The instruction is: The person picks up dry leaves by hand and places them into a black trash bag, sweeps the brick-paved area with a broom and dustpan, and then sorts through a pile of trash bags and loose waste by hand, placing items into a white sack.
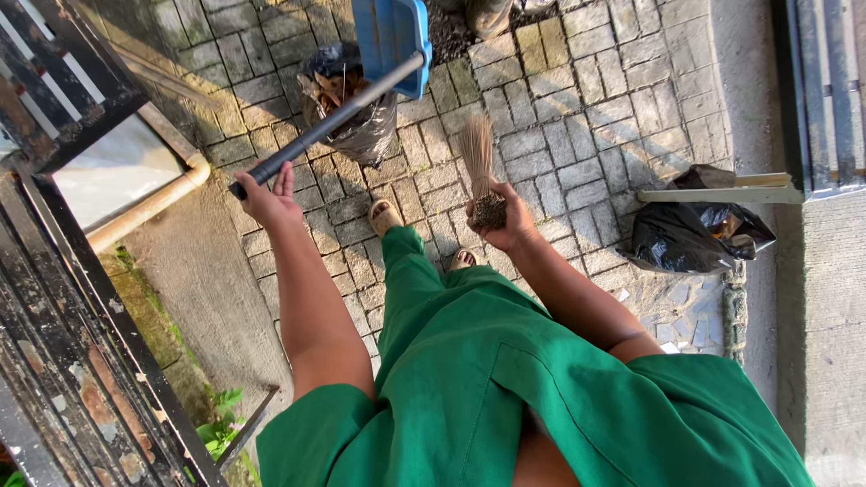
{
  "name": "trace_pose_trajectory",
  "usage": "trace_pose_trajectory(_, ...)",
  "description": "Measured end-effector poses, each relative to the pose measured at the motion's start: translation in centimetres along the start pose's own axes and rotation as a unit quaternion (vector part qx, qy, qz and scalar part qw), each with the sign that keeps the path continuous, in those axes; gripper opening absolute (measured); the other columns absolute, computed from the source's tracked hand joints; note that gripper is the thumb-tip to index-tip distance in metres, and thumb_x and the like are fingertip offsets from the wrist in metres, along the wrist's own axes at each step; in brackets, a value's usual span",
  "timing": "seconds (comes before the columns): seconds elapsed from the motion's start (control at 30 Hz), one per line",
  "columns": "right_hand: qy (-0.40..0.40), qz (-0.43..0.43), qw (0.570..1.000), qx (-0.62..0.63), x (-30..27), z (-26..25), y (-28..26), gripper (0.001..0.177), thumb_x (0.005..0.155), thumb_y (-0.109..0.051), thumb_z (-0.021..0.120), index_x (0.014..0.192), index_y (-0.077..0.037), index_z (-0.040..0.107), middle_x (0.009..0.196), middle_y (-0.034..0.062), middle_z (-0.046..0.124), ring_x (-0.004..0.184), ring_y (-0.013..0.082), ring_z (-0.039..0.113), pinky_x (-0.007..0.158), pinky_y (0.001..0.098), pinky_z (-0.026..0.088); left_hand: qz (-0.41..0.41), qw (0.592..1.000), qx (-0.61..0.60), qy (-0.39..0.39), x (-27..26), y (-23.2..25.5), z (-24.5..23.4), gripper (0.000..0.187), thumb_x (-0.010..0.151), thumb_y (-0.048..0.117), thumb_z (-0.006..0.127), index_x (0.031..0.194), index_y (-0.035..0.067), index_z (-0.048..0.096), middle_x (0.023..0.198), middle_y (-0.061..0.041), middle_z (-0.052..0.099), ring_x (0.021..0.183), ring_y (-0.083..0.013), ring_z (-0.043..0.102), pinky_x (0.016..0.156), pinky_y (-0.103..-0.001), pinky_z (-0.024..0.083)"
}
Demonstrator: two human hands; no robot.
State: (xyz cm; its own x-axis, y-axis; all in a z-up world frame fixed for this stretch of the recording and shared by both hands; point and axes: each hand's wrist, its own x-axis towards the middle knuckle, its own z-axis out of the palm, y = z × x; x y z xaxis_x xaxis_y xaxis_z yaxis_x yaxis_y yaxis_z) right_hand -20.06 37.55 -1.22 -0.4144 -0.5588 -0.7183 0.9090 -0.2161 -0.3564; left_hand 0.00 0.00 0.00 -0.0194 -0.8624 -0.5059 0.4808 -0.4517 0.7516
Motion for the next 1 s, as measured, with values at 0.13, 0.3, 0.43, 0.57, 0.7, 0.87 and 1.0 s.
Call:
trace_pose_trajectory(0.13, -0.003, 0.028, 0.998, 0.051, -1.4, -0.4, 0.2, 0.038, 0.090, -0.038, 0.065, 0.117, -0.013, 0.059, 0.096, 0.0139, 0.066, 0.085, 0.0275, 0.067, 0.069, 0.0425, 0.056, 0.117, 0.975, 0.129, -0.137, -7.2, -2.2, 2.3, 0.040, 0.102, 0.039, 0.063, 0.108, 0.000, 0.059, 0.108, -0.017, 0.072, 0.086, -0.0263, 0.081, 0.068, -0.032, 0.065)
trace_pose_trajectory(0.3, -0.087, 0.074, 0.984, 0.138, -2.3, 0.2, 1.0, 0.043, 0.094, -0.047, 0.059, 0.109, -0.006, 0.062, 0.096, 0.0158, 0.067, 0.090, 0.0308, 0.065, 0.075, 0.0455, 0.054, 0.337, 0.811, 0.321, -0.354, -13.1, -10.7, 4.6, 0.025, 0.106, 0.029, 0.064, 0.121, 0.010, 0.060, 0.109, -0.012, 0.071, 0.077, -0.0162, 0.070, 0.053, -0.025, 0.060)
trace_pose_trajectory(0.43, -0.117, 0.089, 0.972, 0.185, -4.2, 2.7, 1.2, 0.058, 0.090, -0.058, 0.059, 0.109, -0.004, 0.064, 0.099, 0.0183, 0.067, 0.096, 0.0350, 0.064, 0.089, 0.0556, 0.053, 0.373, 0.681, 0.462, -0.428, -19.1, -13.5, 4.1, 0.019, 0.103, 0.025, 0.067, 0.116, 0.013, 0.062, 0.109, -0.007, 0.073, 0.076, -0.0141, 0.073, 0.057, -0.025, 0.060)
trace_pose_trajectory(0.57, -0.171, 0.063, 0.974, 0.137, -6.9, 3.6, 1.3, 0.060, 0.076, -0.051, 0.056, 0.118, -0.009, 0.067, 0.121, 0.0199, 0.067, 0.116, 0.0407, 0.061, 0.102, 0.0694, 0.040, 0.507, 0.630, 0.358, -0.467, -22.7, -12.6, 2.7, 0.026, 0.102, 0.026, 0.068, 0.118, 0.008, 0.058, 0.119, -0.009, 0.062, 0.095, -0.0264, 0.071, 0.073, -0.033, 0.061)
trace_pose_trajectory(0.7, -0.083, 0.007, 0.976, 0.202, -5.7, 1.4, 4.7, 0.061, 0.081, -0.054, 0.061, 0.127, -0.015, 0.064, 0.132, 0.0169, 0.065, 0.126, 0.0392, 0.058, 0.114, 0.0637, 0.039, 0.337, 0.637, 0.455, -0.524, -23.9, -11.1, 1.0, 0.021, 0.101, 0.027, 0.071, 0.112, 0.011, 0.063, 0.115, -0.013, 0.057, 0.084, -0.0215, 0.072, 0.066, -0.029, 0.064)
trace_pose_trajectory(0.87, -0.135, -0.071, 0.961, 0.229, -3.9, -2.1, 8.2, 0.065, 0.083, -0.054, 0.062, 0.126, -0.004, 0.062, 0.127, 0.0212, 0.062, 0.115, 0.0390, 0.061, 0.108, 0.0615, 0.046, 0.343, 0.571, 0.383, -0.640, -26.7, -7.0, -2.3, 0.030, 0.094, 0.026, 0.077, 0.117, 0.012, 0.065, 0.118, -0.013, 0.058, 0.096, -0.0268, 0.070, 0.074, -0.035, 0.062)
trace_pose_trajectory(1.0, -0.160, 0.014, 0.946, 0.283, -6.2, -3.4, 10.9, 0.080, 0.087, -0.062, 0.058, 0.128, 0.007, 0.059, 0.109, 0.0248, 0.066, 0.099, 0.0371, 0.066, 0.091, 0.0524, 0.057, 0.365, 0.477, 0.371, -0.708, -29.5, -2.2, -3.1, 0.032, 0.086, 0.024, 0.081, 0.113, 0.013, 0.068, 0.114, -0.010, 0.063, 0.098, -0.0285, 0.070, 0.082, -0.038, 0.059)
